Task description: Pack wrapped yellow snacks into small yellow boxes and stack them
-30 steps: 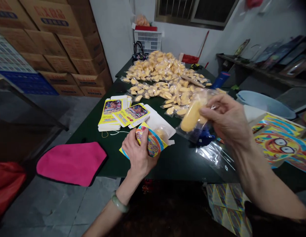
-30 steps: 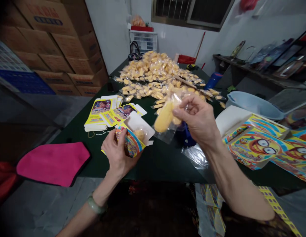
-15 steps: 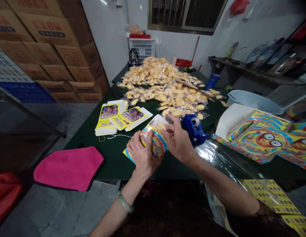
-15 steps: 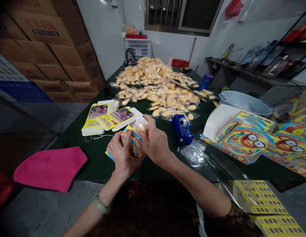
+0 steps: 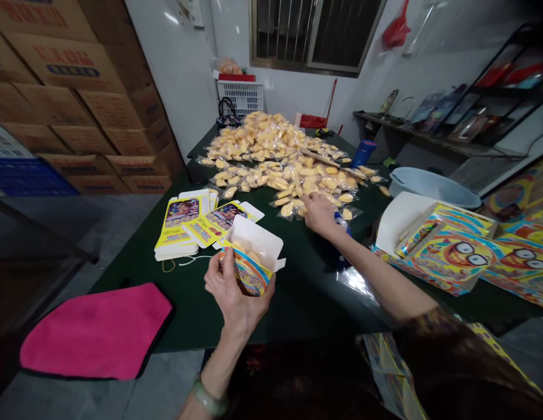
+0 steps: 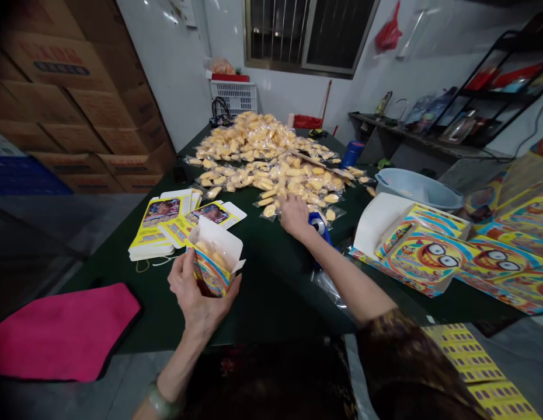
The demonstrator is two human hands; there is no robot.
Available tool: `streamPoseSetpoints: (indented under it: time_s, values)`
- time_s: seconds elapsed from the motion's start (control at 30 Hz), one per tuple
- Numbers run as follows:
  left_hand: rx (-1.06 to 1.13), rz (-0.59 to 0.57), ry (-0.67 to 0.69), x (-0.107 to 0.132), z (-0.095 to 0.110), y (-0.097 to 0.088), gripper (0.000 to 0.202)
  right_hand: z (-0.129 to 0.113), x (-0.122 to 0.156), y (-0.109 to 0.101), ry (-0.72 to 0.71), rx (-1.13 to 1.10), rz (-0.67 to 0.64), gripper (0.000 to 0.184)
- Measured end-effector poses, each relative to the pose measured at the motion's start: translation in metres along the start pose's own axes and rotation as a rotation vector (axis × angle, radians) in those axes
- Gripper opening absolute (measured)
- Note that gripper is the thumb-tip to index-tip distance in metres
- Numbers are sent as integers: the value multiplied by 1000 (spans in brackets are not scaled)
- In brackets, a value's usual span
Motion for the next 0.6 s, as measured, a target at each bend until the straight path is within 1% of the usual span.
streamPoseSetpoints:
  time_s: [0.07, 0.13, 0.17, 0.23, 0.3, 0.37, 0.4, 0.47, 0.5, 0.53, 0.57, 0.6]
  values:
    - [7, -8, 6, 0, -1, -1, 94, 11, -28, 24, -3, 45, -78, 27]
    - [6, -10, 10, 0, -2, -1, 94, 16, -44, 38, -6, 22, -111, 21]
    - [4, -10, 10, 0, -3, -2, 93, 18, -49, 41, -2, 7, -122, 19]
    - [0, -13, 6, 0, -5, -2, 94, 22, -56, 37, 11, -43, -135, 13]
    - [-9, -41, -1, -1, -6, -2, 94, 24, -59, 21, 22, -115, -131, 11]
    - [-34, -88, -8, -1, -6, 1, 94, 23, -56, -3, 16, -199, -99, 19]
    - [-48, -108, -8, -2, -5, 2, 93, 19, -51, -18, -3, -298, -70, 23]
    - [-72, -129, 1, -4, -2, 5, 91, 4, -31, -46, -83, -604, -9, 28]
    - [-81, -133, 10, -4, 1, 6, 91, -7, -17, -59, -143, -790, 10, 28]
    - [-89, -139, 16, -5, 3, 8, 90, -21, -2, -68, -207, -901, 7, 27]
    - [-93, -142, 21, -5, 6, 9, 90, -34, 12, -74, -261, -925, -7, 25]
    - [-96, -143, 22, -5, 8, 10, 90, -48, 26, -77, -311, -891, -21, 22]
Point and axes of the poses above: each hand's wrist, its own x-axis away from the middle knuckle, its own y-axis out of the palm, z = x × y, the point moved 5 cm from there along -x, towards the middle knuckle, and after that the axes turned 2 degrees about -z, right-handed, at the moved point
